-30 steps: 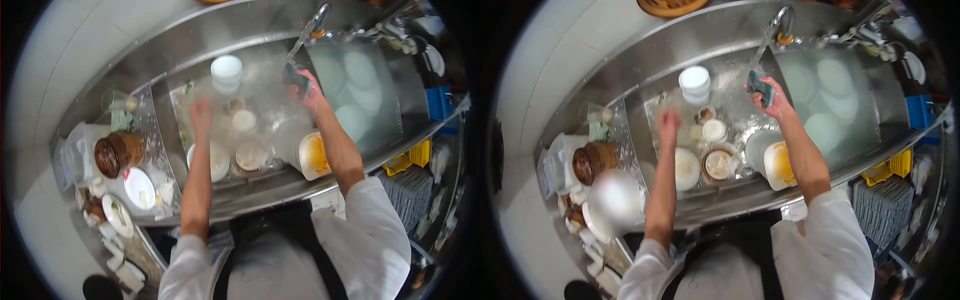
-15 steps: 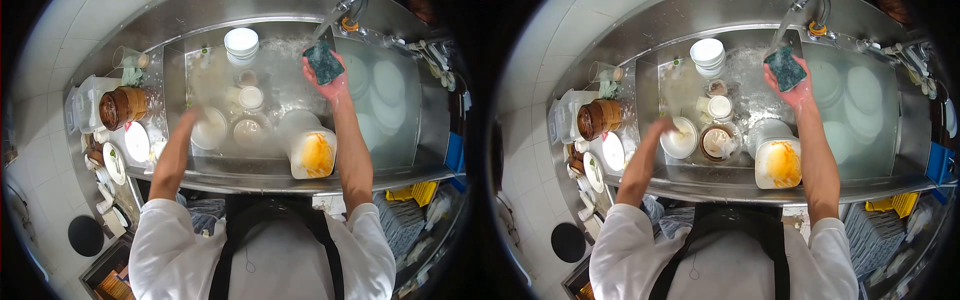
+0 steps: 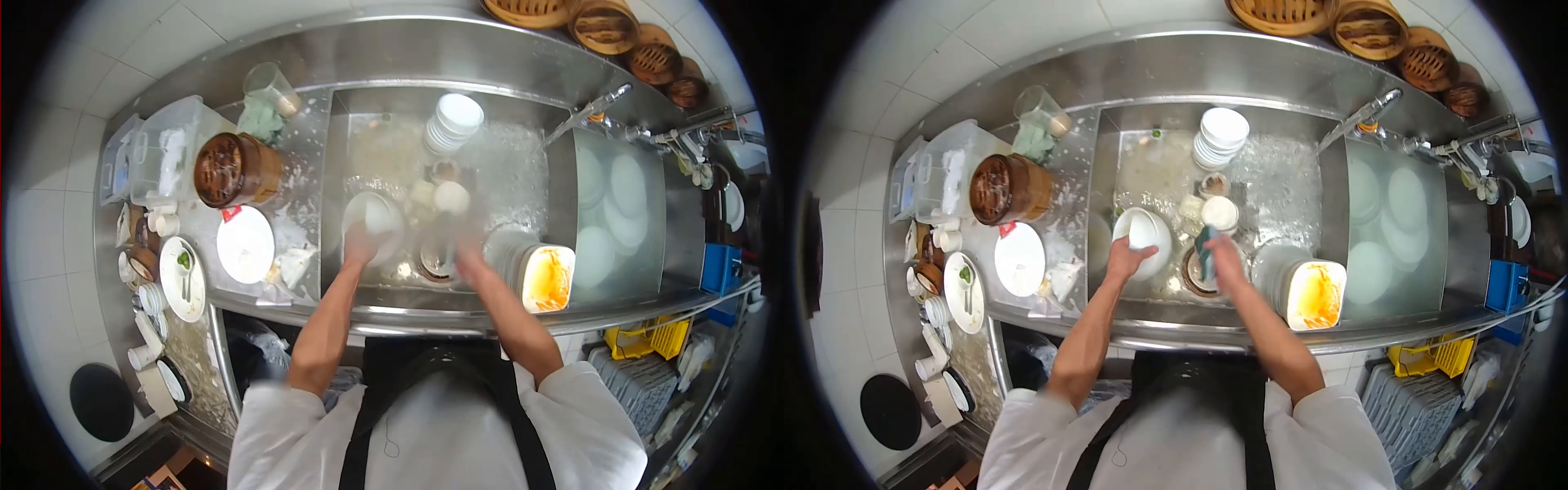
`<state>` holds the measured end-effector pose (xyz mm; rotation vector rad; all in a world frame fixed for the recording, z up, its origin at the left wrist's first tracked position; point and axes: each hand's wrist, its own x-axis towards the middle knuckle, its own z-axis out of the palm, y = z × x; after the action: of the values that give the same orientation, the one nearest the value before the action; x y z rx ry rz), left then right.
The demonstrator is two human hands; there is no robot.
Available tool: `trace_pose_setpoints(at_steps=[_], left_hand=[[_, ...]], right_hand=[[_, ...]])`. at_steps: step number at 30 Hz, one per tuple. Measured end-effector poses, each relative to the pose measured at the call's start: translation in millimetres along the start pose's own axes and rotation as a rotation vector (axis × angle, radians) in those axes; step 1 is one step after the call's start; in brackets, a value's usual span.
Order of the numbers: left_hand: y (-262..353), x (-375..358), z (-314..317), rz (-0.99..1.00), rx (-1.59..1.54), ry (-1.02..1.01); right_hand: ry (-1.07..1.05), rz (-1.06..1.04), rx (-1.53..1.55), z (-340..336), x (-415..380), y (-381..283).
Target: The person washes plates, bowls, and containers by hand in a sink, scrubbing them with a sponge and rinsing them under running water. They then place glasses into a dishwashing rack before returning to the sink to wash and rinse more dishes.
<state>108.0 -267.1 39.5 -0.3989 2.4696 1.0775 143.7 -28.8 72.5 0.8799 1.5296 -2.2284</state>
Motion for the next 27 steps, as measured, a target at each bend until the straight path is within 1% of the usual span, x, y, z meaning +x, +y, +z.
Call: trace_pose_setpoints(at_steps=[1,2,3,5,7,9,10,11,12,14,16,17,18,20,21,24,25,27], left_hand=[[-11,6,-8,-0.008,-0.131,-0.053],[-18,5,-12,-0.021,-0.266,-0.111],[-8,-16,-24,0.018,-0.435,-0.146],[17,-52,-52,0.101,-0.703,-0.203],[23,-83,-55,0.134,-0.92,-0.264],[38,-90,-51,0.127,-1.027,-0.239],[45,-94,-53,0.121,-1.069,-0.232],[62,-94,-49,0.107,-1.272,-0.155],[62,-82,-41,0.116,-1.391,-0.062],[16,-51,-13,0.052,-1.663,0.056],[54,-67,-7,0.075,-1.713,0.083],[60,-70,-3,0.06,-1.655,0.059],[60,-78,0,-0.005,-1.641,0.042],[83,-63,4,-0.072,-1.641,0.005],[91,-61,2,-0.122,-1.717,-0.039],[75,-24,26,-0.008,-1.578,-0.122],[58,-4,43,-0.137,-1.621,-0.158],[71,-9,42,-0.158,-1.559,-0.285]], right_hand=[[0.032,-0.134,-0.439,7,15,36],[0.016,-0.215,-0.589,41,-20,10],[-0.037,-0.466,-0.578,60,-22,25],[-0.328,-1.173,-0.879,101,-21,-4],[-0.49,-1.197,-1.095,138,15,-33],[-0.393,-0.636,-1.025,148,36,-87],[-0.333,-0.359,-0.96,150,36,-102],[-0.297,-0.591,-1.049,146,25,-79],[-0.273,-0.844,-1.143,136,8,-48],[-0.179,-1.406,-0.868,84,-30,-19],[0.242,-1.121,-0.722,38,7,-23],[0.132,-0.795,-0.576,25,44,-40],[0.039,-0.443,-0.415,18,65,-49],[-0.194,-0.094,0.115,12,60,-60],[-0.301,0.095,0.38,9,49,-62],[-0.543,0.266,0.579,-1,-8,-64],[-0.577,0.179,0.453,-2,-16,-72],[-0.619,-0.002,0.207,-5,-30,-89]])
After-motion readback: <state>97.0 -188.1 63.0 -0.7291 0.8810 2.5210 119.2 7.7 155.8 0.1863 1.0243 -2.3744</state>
